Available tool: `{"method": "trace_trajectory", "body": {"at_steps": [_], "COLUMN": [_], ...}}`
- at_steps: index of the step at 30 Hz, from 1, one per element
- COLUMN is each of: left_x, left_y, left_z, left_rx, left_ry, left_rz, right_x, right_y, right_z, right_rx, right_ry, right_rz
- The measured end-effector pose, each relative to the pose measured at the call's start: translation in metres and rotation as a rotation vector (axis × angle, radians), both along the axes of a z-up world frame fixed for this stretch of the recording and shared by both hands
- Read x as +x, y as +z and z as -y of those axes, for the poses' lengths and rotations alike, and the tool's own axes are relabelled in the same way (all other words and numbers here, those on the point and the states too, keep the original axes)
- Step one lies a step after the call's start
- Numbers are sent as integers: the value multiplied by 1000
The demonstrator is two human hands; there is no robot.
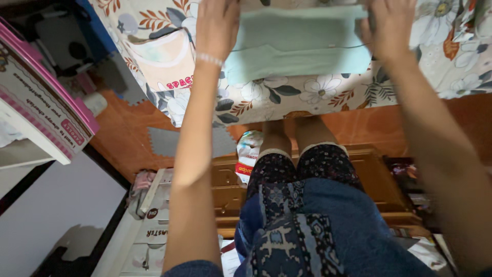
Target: The person folds clothes by hand on a surface, flattening them out and then placing the folded items into a drawer.
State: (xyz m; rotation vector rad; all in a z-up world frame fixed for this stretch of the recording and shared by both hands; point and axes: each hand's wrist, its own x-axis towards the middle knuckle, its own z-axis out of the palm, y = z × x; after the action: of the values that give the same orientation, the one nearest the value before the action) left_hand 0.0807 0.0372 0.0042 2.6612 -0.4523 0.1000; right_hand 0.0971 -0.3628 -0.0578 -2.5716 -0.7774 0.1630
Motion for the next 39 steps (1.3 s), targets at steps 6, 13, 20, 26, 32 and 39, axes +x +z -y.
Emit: {"method": "trace_trajectory", "body": {"at_steps": [6,13,20,26,32,39], "left_x": [-59,-76,-67,-71,-56,-40], "left_y": [2,-6,-32,-43,-92,-75], "left_z": [8,17,70,95,197,197], "left_rx": [107,81,320,226,88,52], "left_ry": [-79,-16,-27,71,-227,-198], "left_rz": [19,-65,-425,-345,-245,-353], "right_x": [-39,-49,-63,-78,-63,-73], "right_y": [-5,4,20,11,-27,-47], "right_z": [10,-3,-66,-48,-27,10], "right_rx": [-7,55,41,29,507,487], "right_ry": [32,-94,-19,-629,-794,-713], "right_rz": [127,60,122,147,-160,-283]}}
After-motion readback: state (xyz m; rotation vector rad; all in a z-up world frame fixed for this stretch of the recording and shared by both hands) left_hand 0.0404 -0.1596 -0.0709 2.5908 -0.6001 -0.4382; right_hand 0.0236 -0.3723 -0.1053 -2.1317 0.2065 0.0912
